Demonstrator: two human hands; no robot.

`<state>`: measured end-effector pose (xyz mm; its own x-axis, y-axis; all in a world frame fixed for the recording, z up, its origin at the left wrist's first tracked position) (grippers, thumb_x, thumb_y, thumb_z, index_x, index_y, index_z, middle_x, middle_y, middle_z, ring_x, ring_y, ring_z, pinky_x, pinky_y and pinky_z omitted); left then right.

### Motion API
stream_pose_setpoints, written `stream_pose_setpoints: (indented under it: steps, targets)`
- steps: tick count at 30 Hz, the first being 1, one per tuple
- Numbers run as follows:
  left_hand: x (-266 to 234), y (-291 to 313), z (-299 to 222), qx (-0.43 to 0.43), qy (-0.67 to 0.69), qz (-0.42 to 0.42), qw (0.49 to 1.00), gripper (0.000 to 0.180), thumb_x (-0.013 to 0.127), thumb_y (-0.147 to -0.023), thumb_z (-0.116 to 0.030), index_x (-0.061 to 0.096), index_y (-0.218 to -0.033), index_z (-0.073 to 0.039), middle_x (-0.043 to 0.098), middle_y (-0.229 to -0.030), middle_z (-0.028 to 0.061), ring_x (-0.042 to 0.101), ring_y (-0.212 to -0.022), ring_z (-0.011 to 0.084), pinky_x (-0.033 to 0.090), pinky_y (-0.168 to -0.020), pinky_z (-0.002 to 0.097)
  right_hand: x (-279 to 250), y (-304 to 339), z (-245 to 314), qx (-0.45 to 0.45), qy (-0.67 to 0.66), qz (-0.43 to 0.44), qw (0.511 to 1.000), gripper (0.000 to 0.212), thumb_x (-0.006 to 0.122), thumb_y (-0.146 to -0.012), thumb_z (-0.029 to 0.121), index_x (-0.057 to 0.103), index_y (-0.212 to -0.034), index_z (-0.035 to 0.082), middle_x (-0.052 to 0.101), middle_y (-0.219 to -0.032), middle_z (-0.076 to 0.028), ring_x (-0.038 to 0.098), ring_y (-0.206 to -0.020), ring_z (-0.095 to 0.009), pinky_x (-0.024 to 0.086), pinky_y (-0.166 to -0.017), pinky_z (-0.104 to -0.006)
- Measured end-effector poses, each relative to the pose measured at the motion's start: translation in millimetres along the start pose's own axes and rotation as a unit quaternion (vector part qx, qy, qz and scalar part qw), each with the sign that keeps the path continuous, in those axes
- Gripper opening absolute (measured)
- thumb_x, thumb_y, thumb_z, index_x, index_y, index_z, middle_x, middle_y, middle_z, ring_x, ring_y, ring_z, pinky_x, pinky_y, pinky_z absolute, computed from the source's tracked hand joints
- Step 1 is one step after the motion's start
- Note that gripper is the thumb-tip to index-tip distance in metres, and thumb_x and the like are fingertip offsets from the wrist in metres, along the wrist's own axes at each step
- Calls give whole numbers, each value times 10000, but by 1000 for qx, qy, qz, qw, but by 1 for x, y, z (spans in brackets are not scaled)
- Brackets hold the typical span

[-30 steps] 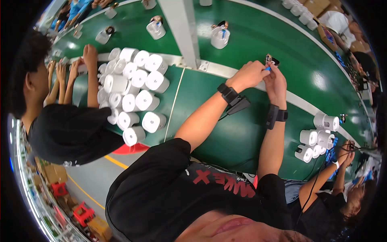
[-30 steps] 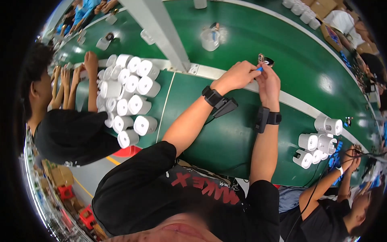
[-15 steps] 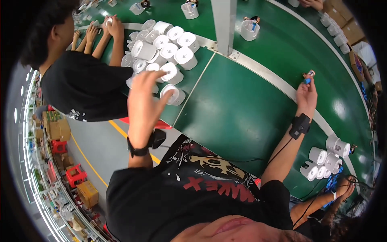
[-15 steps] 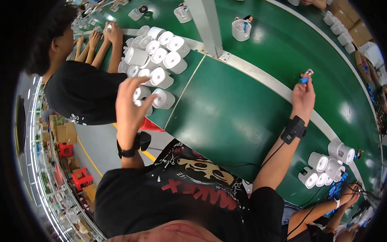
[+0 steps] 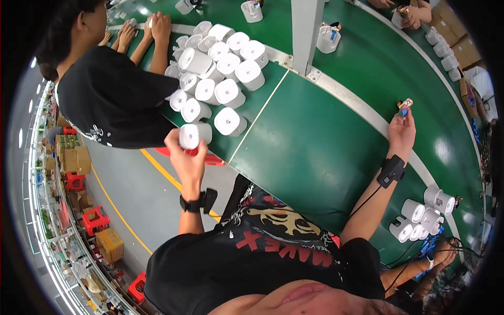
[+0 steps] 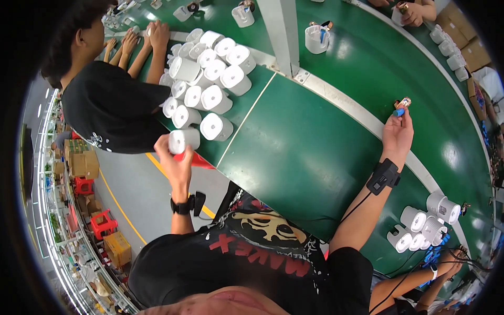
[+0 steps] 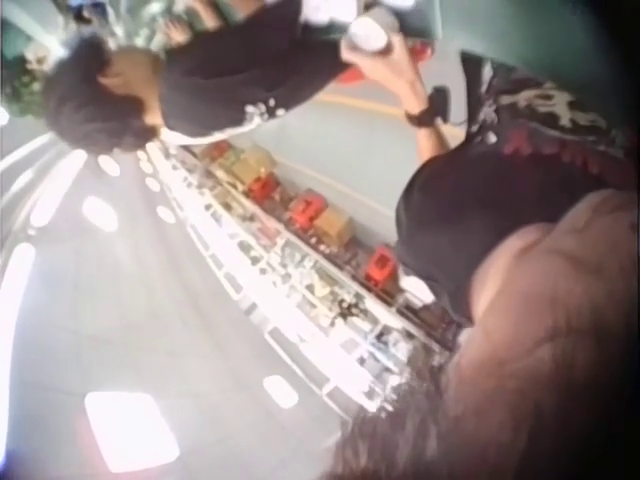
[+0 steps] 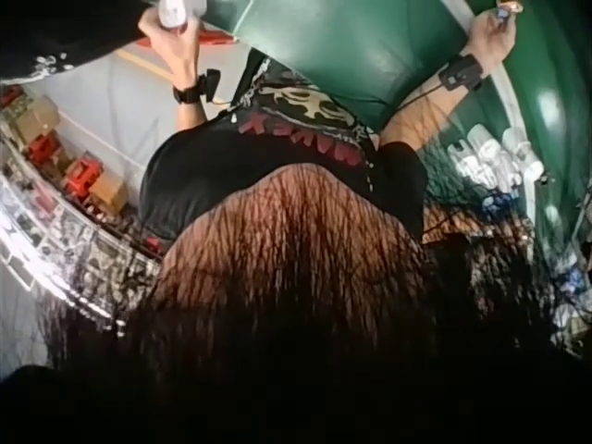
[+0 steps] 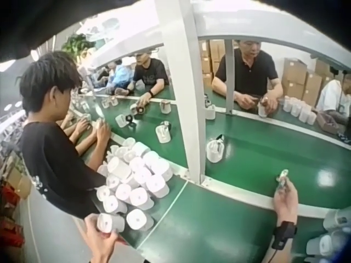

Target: Manually assembling small white cylindrical components on a production line.

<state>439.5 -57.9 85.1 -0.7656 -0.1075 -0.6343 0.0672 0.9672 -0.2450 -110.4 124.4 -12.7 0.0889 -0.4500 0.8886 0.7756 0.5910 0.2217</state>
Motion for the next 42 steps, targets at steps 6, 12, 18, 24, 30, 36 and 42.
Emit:
stream_pose_setpoints:
  steps: [6,12,18,24,30,36,42]
  targets:
    - [-14,-22,-69,158,228,-63,959,638,736,-686,-44,461,-1261,-3,509,-1178,111,546,-1107,231,457,-958,367,-4,-1,10,-1,-38,4,999,199,541,-980,26,548,-1149,-80,632,-1012,-148,512,-713,-124,443,-610,-201]
    - [135,-21,-186,63,497,278,820,656,829,-666,-26,467,-1213,-23,529,-1162,93,582,-1084,196,508,-916,351,2,1,16,7,-155,-3,988,224,534,-986,29,543,-1179,-84,615,-1019,-158,531,-737,-131,456,-621,-195]
    - [269,10,-272,47,572,444,688,585,788,-705,78,484,-1196,-19,616,-1144,103,612,-1061,180,522,-902,325,-9,4,36,-6,-179,65,982,215,548,-988,49,570,-1179,-48,631,-1017,-125,564,-781,-132,483,-661,-203]
    - [378,23,-284,131,494,482,711,667,775,-654,108,465,-1231,-21,552,-1183,106,602,-1101,196,528,-931,344,14,27,58,-220,52,41,973,286,603,-973,104,580,-1238,-1,652,-1107,-96,609,-946,-143,499,-815,-239]
    - [411,42,-284,270,362,514,729,639,763,-635,107,512,-1210,-16,520,-1185,96,594,-1130,236,504,-978,343,44,59,75,-397,343,-134,841,229,646,-926,39,650,-1137,-50,681,-1108,-126,639,-1048,-189,518,-920,-302]
    - [397,35,-288,277,313,442,794,637,810,-598,48,558,-1178,-31,503,-1101,108,591,-1034,270,504,-920,356,57,61,54,-433,434,-96,784,124,679,-866,-54,697,-987,-72,704,-1010,-131,668,-973,-188,536,-892,-309]
    - [386,29,-291,344,266,363,824,618,833,-583,-7,556,-1134,-40,501,-1072,118,541,-1000,301,487,-873,381,61,53,30,-419,453,-66,784,111,693,-837,-92,685,-946,-73,694,-1014,-123,668,-948,-179,538,-870,-294]
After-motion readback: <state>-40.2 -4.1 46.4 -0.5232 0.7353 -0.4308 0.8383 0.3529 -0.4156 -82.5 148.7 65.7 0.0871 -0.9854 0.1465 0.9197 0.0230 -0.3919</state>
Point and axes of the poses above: each hand's wrist, its own y-axis away from the middle knuckle, its own x-axis out of the palm, z = x × y, the point moved 6 cm from there along -y, towards the middle knuckle
